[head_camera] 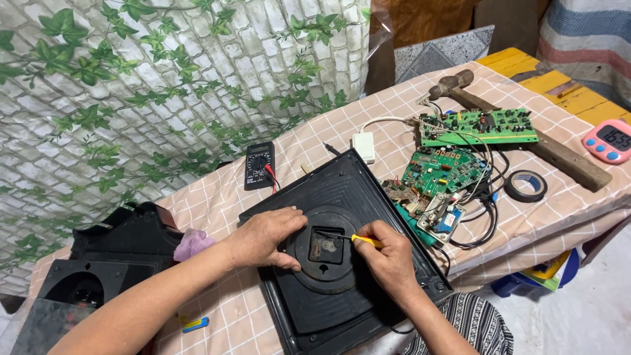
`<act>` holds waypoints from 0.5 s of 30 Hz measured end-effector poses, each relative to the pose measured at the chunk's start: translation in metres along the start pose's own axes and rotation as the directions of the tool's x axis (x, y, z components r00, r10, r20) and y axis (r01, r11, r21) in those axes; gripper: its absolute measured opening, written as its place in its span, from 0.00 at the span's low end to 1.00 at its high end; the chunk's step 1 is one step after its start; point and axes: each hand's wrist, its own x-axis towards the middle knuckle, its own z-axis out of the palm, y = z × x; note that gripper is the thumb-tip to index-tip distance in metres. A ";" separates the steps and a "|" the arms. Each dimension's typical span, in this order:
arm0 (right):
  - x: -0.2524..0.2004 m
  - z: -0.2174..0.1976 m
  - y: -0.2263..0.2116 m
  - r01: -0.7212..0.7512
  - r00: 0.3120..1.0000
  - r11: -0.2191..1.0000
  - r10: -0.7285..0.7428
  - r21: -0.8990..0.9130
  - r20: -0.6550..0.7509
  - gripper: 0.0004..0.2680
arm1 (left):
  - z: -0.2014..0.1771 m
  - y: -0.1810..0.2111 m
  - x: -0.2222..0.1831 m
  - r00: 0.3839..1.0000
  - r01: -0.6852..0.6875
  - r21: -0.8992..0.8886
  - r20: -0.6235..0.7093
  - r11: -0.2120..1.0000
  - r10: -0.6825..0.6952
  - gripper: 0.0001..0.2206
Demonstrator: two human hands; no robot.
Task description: Removing screws from the back panel of an electronic device to disassemble it.
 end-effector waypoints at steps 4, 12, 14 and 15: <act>-0.002 0.000 0.001 -0.006 1.000 1.000 0.006 0.002 0.000 0.02 | -0.001 0.009 0.001 1.000 0.022 -0.016 0.001 1.000 -0.022 0.38; 0.002 0.000 0.002 -0.046 0.998 0.992 0.050 0.118 -0.035 0.02 | -0.008 0.024 0.007 0.983 0.181 -0.018 0.011 0.983 -0.181 0.41; 0.001 0.000 0.004 -0.047 0.998 0.991 0.051 0.126 -0.032 0.02 | -0.009 0.024 0.008 0.983 0.184 -0.028 0.019 0.983 -0.184 0.42; 0.001 0.000 0.005 -0.049 0.998 0.990 0.053 0.133 -0.027 0.02 | -0.009 0.024 0.009 0.982 0.187 -0.040 0.025 0.982 -0.186 0.42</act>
